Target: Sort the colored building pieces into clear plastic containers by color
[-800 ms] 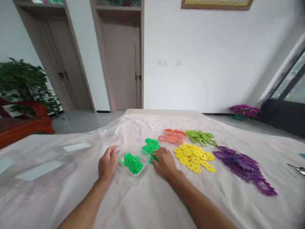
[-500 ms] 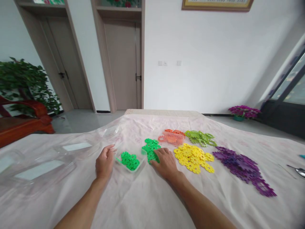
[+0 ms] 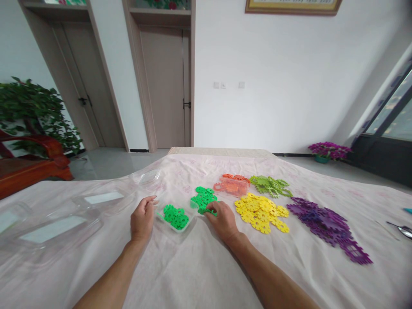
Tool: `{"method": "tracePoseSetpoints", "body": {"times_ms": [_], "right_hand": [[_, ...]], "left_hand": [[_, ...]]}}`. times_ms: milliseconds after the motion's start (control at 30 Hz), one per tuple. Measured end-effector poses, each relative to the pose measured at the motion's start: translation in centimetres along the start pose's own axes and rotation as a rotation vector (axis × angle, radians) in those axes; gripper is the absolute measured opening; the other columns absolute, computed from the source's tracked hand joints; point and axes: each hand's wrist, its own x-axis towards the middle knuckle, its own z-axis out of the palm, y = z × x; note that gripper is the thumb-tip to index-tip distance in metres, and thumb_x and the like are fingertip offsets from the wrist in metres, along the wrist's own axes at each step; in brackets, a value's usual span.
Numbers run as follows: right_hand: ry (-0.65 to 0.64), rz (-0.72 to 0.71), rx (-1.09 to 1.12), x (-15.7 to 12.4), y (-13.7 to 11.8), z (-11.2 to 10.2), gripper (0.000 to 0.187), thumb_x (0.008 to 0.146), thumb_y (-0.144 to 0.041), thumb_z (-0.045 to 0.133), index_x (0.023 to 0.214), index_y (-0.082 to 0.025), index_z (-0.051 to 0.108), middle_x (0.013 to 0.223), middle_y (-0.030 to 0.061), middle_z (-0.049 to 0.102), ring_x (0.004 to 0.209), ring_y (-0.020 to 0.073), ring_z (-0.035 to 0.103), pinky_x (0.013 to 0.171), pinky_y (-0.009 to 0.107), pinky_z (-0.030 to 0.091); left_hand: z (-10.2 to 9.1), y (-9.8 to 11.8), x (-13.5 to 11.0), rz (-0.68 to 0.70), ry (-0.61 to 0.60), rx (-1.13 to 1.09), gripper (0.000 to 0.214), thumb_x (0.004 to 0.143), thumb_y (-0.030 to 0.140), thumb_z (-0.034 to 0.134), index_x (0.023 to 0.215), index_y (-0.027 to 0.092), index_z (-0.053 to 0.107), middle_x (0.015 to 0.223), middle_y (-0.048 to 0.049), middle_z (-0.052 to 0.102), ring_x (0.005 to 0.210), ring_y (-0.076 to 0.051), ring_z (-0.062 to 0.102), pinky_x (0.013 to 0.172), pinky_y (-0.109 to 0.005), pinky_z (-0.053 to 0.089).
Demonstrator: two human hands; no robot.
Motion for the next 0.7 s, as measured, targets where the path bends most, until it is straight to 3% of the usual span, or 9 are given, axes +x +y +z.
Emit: {"method": "tracePoseSetpoints", "body": {"times_ms": [200,333,500,600,700], "right_hand": [[0.267,0.046,0.386,0.7,-0.5,0.5,0.013,0.081,-0.031,0.065,0.086,-0.02,0.068,0.07,-0.0008,0.066,0.06,0.0139,0.055,0.059,0.026,0.045],[0.276,-0.053,0.488,0.7,-2.9,0.4,0.007,0.082,-0.026,0.067,0.086,-0.02,0.068,0.073,-0.0003,0.068,0.063,0.0145,0.061,0.063,0.027,0.051],[0.155,-0.183,0.415,0.7,-2.7,0.5,0.02,0.085,-0.019,0.06,0.101,-0.022,0.07,0.09,0.0028,0.072,0.074,0.0153,0.067,0.073,0.028,0.055],[0.155,-0.113,0.26,1.1,-0.5,-0.1,0.026,0.085,-0.017,0.053,0.105,-0.022,0.069,0.095,0.0041,0.072,0.076,0.016,0.067,0.075,0.03,0.054],[0.104,-0.005,-0.01,1.4,1.3,-1.3,0.029,0.087,-0.023,0.057,0.113,-0.021,0.068,0.115,0.0092,0.07,0.1,0.0225,0.066,0.09,0.036,0.051]], "left_hand": [[0.2,0.5,-0.3,-0.015,-0.04,-0.059,0.036,0.09,0.043,0.047,0.113,0.022,0.067,0.102,-0.0072,0.078,0.094,-0.024,0.072,0.086,-0.034,0.053],[0.2,1.1,-0.6,-0.009,-0.08,-0.057,0.037,0.09,0.043,0.048,0.114,0.023,0.067,0.103,-0.0069,0.078,0.094,-0.024,0.072,0.085,-0.033,0.053],[0.2,1.0,-0.6,-0.014,-0.092,-0.063,0.038,0.089,0.045,0.049,0.113,0.022,0.067,0.104,-0.0079,0.078,0.095,-0.024,0.072,0.082,-0.032,0.054],[0.2,0.9,-0.5,-0.018,-0.095,-0.073,0.037,0.09,0.045,0.049,0.113,0.022,0.067,0.105,-0.0075,0.078,0.095,-0.024,0.072,0.083,-0.032,0.054],[0.2,0.9,-0.6,-0.004,-0.099,-0.06,0.036,0.09,0.045,0.048,0.11,0.023,0.068,0.105,-0.0073,0.078,0.096,-0.024,0.072,0.084,-0.032,0.053]]}}
